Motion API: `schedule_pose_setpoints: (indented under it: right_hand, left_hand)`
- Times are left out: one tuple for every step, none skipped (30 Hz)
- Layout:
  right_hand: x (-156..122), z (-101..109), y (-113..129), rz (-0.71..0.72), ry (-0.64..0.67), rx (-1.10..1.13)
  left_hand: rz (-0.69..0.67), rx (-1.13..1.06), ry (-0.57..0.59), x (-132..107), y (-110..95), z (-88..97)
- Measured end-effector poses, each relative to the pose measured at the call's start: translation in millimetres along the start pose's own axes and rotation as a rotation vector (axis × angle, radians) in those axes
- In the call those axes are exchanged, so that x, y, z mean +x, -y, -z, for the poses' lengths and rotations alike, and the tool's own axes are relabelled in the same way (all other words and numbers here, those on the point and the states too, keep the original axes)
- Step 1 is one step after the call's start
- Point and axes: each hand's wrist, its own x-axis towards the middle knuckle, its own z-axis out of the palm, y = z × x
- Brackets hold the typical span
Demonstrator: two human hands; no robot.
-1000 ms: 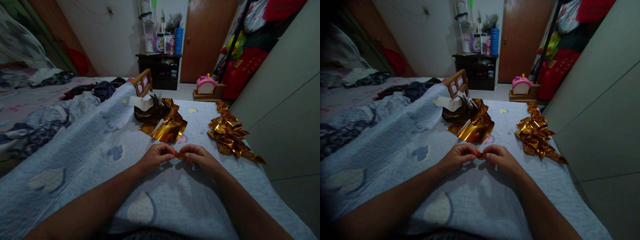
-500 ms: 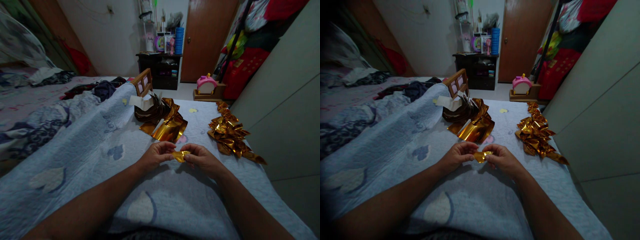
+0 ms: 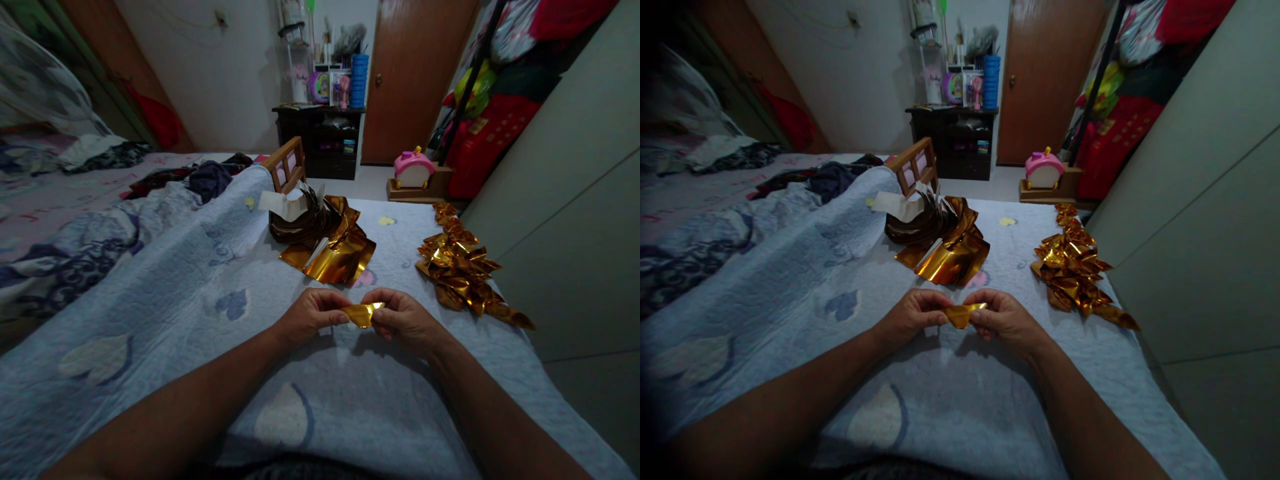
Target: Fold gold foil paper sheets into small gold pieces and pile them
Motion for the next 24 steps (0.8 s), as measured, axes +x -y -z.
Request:
schedule_pose_setpoints:
  right_hand:
    - [0.0, -0.4, 0.1, -0.005, -0.001, 0.001]
    - [0.0, -0.7, 0.2, -0.011, 0.002, 0.001]
    - [-0.1, -0.9, 0.3, -0.017, 0.005, 0.002]
    - [-0.1, -1.0, 0.4, -0.024, 0.011, 0.005]
    - [-0.2, -0.8, 0.4, -0.032, 0.019, 0.008]
    - [-0.2, -0.4, 0.3, -0.039, 0.029, 0.015]
    - [-0.2, 0.1, 0.2, -0.047, 0.042, 0.024]
    - [-0.2, 0.9, 0.0, -0.054, 0.055, 0.036]
    - [-0.3, 1.7, -0.2, -0.062, 0.068, 0.048]
    - [-0.5, 2.7, -0.4, -0.069, 0.079, 0.061]
    - [-0.8, 3.5, -0.5, -0.075, 0.086, 0.077]
    - [-1.1, 4.3, -0.6, -0.081, 0.087, 0.096]
    - [-1.5, 4.9, -0.5, -0.087, 0.085, 0.115]
    - [-1.9, 5.2, -0.3, -0.091, 0.083, 0.135]
    - [-2.2, 5.4, -0.1, -0.092, 0.082, 0.151]
    - [-2.4, 5.4, 0.2, -0.091, 0.082, 0.164]
    - [-2.4, 5.2, 0.5, -0.089, 0.084, 0.170]
    - [-2.3, 5.0, 0.6, -0.085, 0.086, 0.173]
    - [-2.0, 4.8, 0.5, -0.081, 0.084, 0.170]
    - [-1.7, 4.6, 0.3, -0.079, 0.079, 0.167]
    - [-1.5, 4.5, -0.1, -0.078, 0.072, 0.163]
    - [-1.2, 4.4, -0.7, -0.079, 0.064, 0.160]
    - [-1.0, 4.4, -1.3, -0.079, 0.057, 0.158]
    - [-0.9, 4.5, -1.9, -0.079, 0.052, 0.154]
  left_hand:
    - [-0.001, 0.003, -0.010, -0.1, -0.6, 0.0]
    - [0.001, 0.009, -0.017, -0.2, -1.2, 0.1]
    - [0.004, 0.018, -0.023, -0.3, -1.7, 0.4]
    - [0.006, 0.026, -0.029, -0.3, -2.0, 0.7]
    - [0.009, 0.032, -0.032, -0.2, -2.2, 1.1]
    - [0.014, 0.035, -0.033, -0.1, -2.3, 1.4]
    - [0.022, 0.032, -0.030, 0.0, -2.3, 1.7]
    - [0.032, 0.025, -0.023, 0.2, -2.1, 1.9]
    - [0.043, 0.017, -0.015, 0.4, -1.8, 2.1]
    - [0.052, 0.011, -0.008, 0.7, -1.5, 2.3]
    - [0.058, 0.009, -0.002, 0.9, -1.1, 2.5]
    - [0.061, 0.009, 0.001, 1.1, -0.7, 2.8]
    - [0.059, 0.010, 0.001, 1.3, -0.4, 3.2]
    - [0.055, 0.012, -0.002, 1.4, -0.1, 3.6]
    - [0.050, 0.012, -0.007, 1.4, 0.0, 3.9]
    - [0.046, 0.012, -0.012, 1.4, 0.0, 4.1]
    - [0.042, 0.013, -0.018, 1.3, -0.2, 4.2]
    - [0.041, 0.014, -0.022, 1.2, -0.5, 4.1]
    - [0.044, 0.013, -0.022, 1.1, -0.8, 3.9]
    - [0.050, 0.010, -0.019, 1.1, -1.2, 3.5]
    - [0.057, 0.001, -0.016, 1.1, -1.4, 3.2]
    - [0.064, -0.009, -0.013, 1.2, -1.5, 2.9]
    - [0.070, -0.018, -0.013, 1.3, -1.4, 2.7]
    - [0.073, -0.024, -0.014, 1.4, -1.2, 2.6]
